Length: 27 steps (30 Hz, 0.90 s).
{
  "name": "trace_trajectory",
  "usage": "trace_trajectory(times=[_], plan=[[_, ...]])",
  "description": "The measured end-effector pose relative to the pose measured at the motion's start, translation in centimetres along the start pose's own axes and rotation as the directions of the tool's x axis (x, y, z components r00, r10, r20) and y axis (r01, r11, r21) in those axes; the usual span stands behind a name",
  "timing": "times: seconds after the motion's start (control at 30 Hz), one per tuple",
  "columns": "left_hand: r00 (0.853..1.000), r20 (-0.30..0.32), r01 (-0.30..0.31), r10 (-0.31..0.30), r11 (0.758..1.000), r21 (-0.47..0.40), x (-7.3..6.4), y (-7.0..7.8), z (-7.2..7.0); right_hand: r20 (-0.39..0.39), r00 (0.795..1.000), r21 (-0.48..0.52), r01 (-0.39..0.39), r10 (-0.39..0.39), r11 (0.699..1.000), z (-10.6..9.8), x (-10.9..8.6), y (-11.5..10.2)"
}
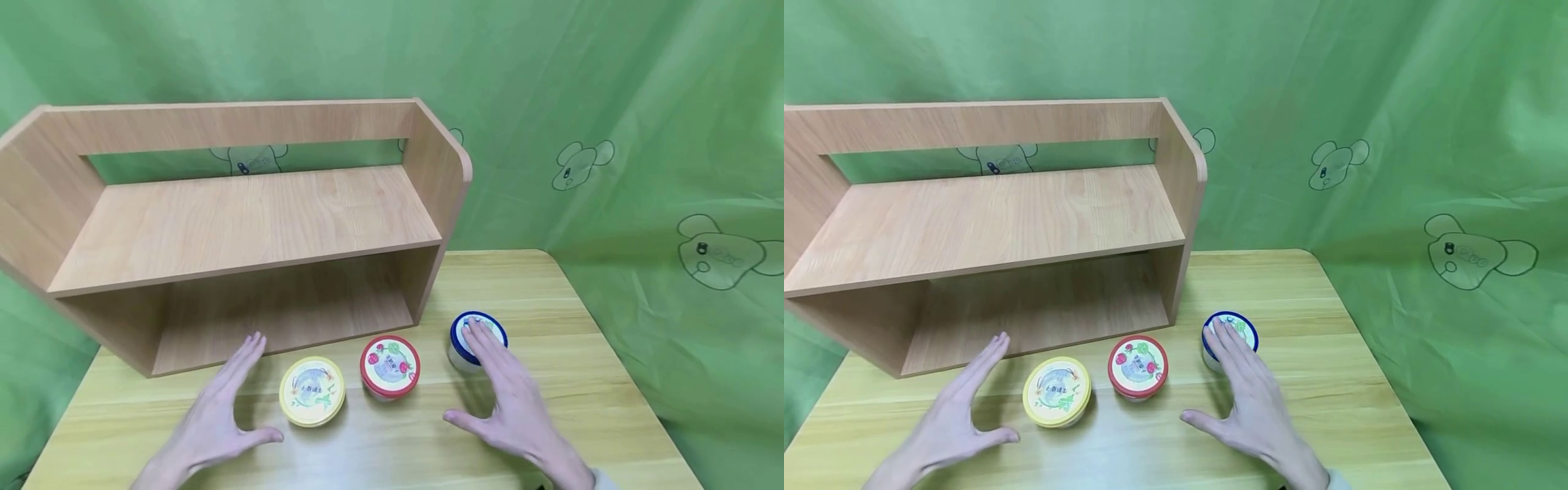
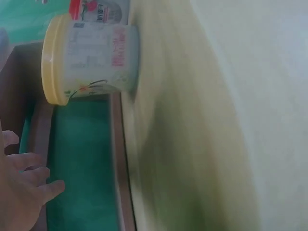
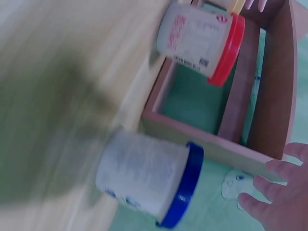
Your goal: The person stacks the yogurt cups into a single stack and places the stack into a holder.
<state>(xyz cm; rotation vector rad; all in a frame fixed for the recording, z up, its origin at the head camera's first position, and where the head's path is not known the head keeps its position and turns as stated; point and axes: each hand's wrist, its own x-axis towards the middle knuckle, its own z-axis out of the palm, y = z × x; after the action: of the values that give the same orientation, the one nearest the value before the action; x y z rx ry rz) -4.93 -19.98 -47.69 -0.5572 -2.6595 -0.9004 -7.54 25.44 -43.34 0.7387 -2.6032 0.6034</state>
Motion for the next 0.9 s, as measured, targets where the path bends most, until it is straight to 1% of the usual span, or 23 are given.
trace_trajectory(times=[0.13, 0.23, 0.43, 0.53, 0.63, 0.73, 0.8, 0.9], plan=[[0.999, 0.015, 0.029, -0.028, 0.998, -0.054, 0.0, 0.1, 0.7, 0.018, 1.0, 0.12, -0.023, 0.021, 0.992, 0.8, 0.3, -0.5], [0.998, 0.024, 0.058, -0.056, 0.994, -0.098, -0.1, 0.3, 1.2, 0.05, 0.997, 0.192, -0.074, 0.066, 0.979, 1.4, 0.4, -0.9], [0.991, 0.05, 0.133, -0.127, 0.979, -0.151, -0.4, 0.7, 1.7, 0.093, 0.988, 0.321, -0.146, 0.122, 0.936, 3.0, 0.7, -1.5], [0.986, 0.066, 0.16, -0.151, 0.972, -0.173, -0.6, 0.7, 1.9, 0.101, 0.987, 0.376, -0.153, 0.123, 0.914, 3.8, 0.8, -1.5], [0.984, 0.081, 0.171, -0.157, 0.963, -0.207, -0.7, 0.6, 2.2, 0.109, 0.987, 0.427, -0.15, 0.114, 0.892, 4.4, 1.0, -1.5], [0.983, 0.094, 0.175, -0.156, 0.954, -0.244, -0.8, 0.7, 2.5, 0.128, 0.986, 0.491, -0.154, 0.104, 0.858, 5.1, 1.3, -1.4], [0.984, 0.1, 0.171, -0.15, 0.949, -0.263, -0.8, 0.7, 2.7, 0.149, 0.983, 0.537, -0.17, 0.105, 0.826, 5.5, 1.5, -1.3], [0.985, 0.107, 0.163, -0.139, 0.95, -0.268, -0.7, 0.8, 2.9, 0.179, 0.977, 0.587, -0.204, 0.12, 0.783, 5.9, 1.8, -1.2]])
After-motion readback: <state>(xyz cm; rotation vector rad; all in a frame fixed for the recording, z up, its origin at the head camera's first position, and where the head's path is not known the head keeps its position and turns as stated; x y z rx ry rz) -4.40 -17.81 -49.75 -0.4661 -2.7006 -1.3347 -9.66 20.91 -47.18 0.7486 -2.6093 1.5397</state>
